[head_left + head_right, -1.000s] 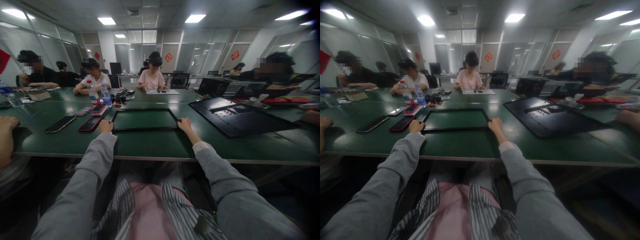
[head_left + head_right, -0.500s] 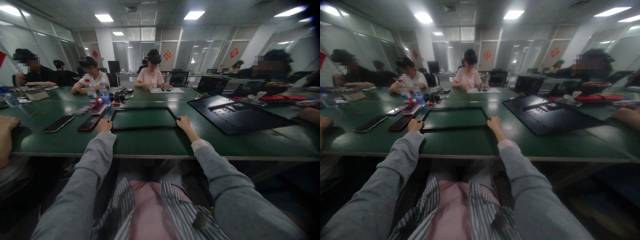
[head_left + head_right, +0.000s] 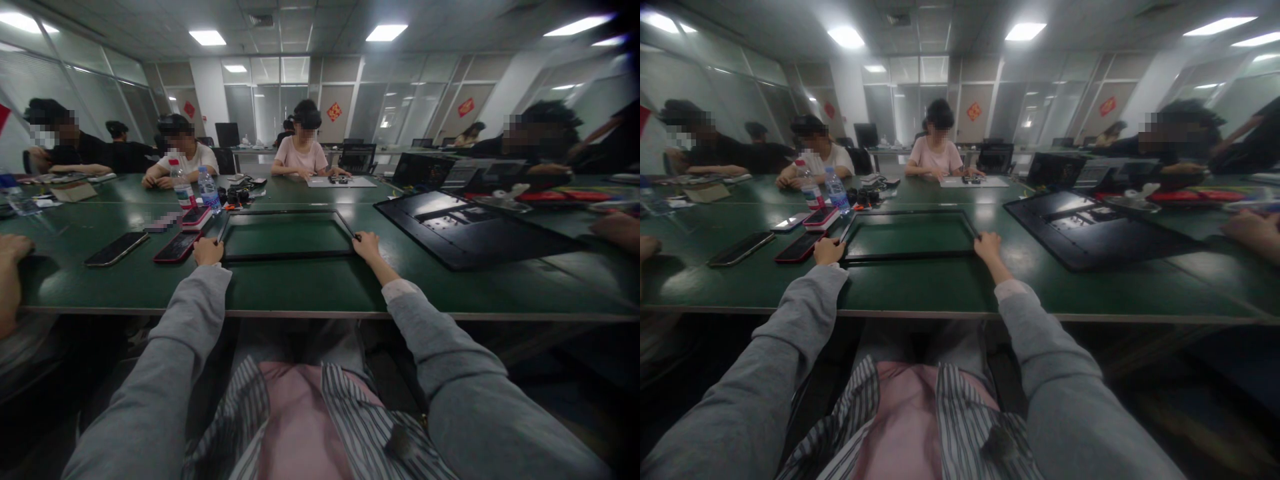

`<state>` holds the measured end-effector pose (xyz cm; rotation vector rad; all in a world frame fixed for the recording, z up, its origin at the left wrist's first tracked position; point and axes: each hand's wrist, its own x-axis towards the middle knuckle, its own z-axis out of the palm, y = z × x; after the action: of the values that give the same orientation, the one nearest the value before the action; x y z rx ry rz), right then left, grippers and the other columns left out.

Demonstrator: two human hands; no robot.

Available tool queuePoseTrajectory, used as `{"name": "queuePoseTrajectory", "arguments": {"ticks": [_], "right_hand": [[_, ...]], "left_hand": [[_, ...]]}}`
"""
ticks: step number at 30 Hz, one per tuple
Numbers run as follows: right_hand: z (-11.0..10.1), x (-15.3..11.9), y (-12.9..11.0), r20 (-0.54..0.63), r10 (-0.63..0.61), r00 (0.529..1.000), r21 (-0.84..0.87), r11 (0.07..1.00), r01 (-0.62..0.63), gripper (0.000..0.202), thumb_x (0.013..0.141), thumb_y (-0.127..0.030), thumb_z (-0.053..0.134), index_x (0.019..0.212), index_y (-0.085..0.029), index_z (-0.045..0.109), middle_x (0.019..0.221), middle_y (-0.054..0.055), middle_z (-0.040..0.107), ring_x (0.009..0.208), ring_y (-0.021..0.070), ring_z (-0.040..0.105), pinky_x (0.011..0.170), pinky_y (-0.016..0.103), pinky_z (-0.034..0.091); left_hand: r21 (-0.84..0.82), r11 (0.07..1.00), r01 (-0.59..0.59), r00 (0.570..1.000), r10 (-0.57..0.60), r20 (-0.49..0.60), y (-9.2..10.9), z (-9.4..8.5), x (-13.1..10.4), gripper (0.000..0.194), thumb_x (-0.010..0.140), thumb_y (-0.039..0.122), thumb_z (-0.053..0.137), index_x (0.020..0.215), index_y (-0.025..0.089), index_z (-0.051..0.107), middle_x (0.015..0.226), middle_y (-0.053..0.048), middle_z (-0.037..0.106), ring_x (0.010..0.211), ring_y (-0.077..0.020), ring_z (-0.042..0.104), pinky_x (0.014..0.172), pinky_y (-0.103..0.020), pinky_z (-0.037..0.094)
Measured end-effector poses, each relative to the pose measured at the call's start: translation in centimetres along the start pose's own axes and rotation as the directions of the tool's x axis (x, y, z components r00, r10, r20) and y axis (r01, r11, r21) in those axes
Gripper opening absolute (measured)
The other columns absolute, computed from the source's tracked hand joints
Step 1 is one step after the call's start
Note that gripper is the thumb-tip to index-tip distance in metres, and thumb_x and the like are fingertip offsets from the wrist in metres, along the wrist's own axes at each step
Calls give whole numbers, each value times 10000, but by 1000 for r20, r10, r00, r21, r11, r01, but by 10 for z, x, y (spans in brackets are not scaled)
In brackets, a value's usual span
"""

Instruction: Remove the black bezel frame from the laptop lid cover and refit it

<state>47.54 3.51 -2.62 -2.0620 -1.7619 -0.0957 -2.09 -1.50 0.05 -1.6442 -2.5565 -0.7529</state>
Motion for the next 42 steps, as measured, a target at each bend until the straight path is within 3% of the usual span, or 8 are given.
{"name": "queuePoseTrajectory", "arguments": {"ticks": [8, 21, 36, 42], "right_hand": [[-2, -2, 0, 15, -8, 1000, -19, 1000, 9, 491, 927, -257, 435, 1311, -91, 692, 1257, 198, 653, 1238, 311, 539, 1076, 422, 372], [-1, -2, -2, 1, -4, 1000, 10, 1000, 4, 503, 956, -268, 421, 1366, -64, 628, 1276, 214, 643, 1256, 314, 515, 1101, 434, 331], [-3, -1, 0, 39, -15, 999, -42, 999, 16, 495, 944, -257, 434, 1340, -72, 667, 1282, 207, 650, 1269, 314, 525, 1099, 422, 351], [-4, -2, -1, 36, 3, 999, -36, 999, -2, 495, 928, -235, 438, 1329, -76, 682, 1287, 209, 646, 1289, 315, 533, 1109, 411, 358]], "left_hand": [[5, 1000, 13, 1000, -13, 12, 0, 3, 0, 442, 922, 400, 563, 1269, 194, 745, 1365, -195, 601, 1306, -394, 491, 1039, -488, 456], [-13, 1000, 9, 1000, -9, -14, 0, 0, -1, 446, 961, 414, 522, 1309, 224, 726, 1377, -178, 602, 1305, -377, 487, 1049, -476, 441], [-9, 1000, 13, 1000, -13, -5, -1, 4, 0, 407, 926, 404, 571, 1242, 222, 753, 1406, -175, 579, 1329, -391, 464, 1063, -529, 437], [20, 1000, 8, 1000, -8, 17, 2, 1, -3, 448, 927, 394, 553, 1282, 183, 727, 1417, -200, 554, 1327, -392, 461, 1061, -524, 426]]}}
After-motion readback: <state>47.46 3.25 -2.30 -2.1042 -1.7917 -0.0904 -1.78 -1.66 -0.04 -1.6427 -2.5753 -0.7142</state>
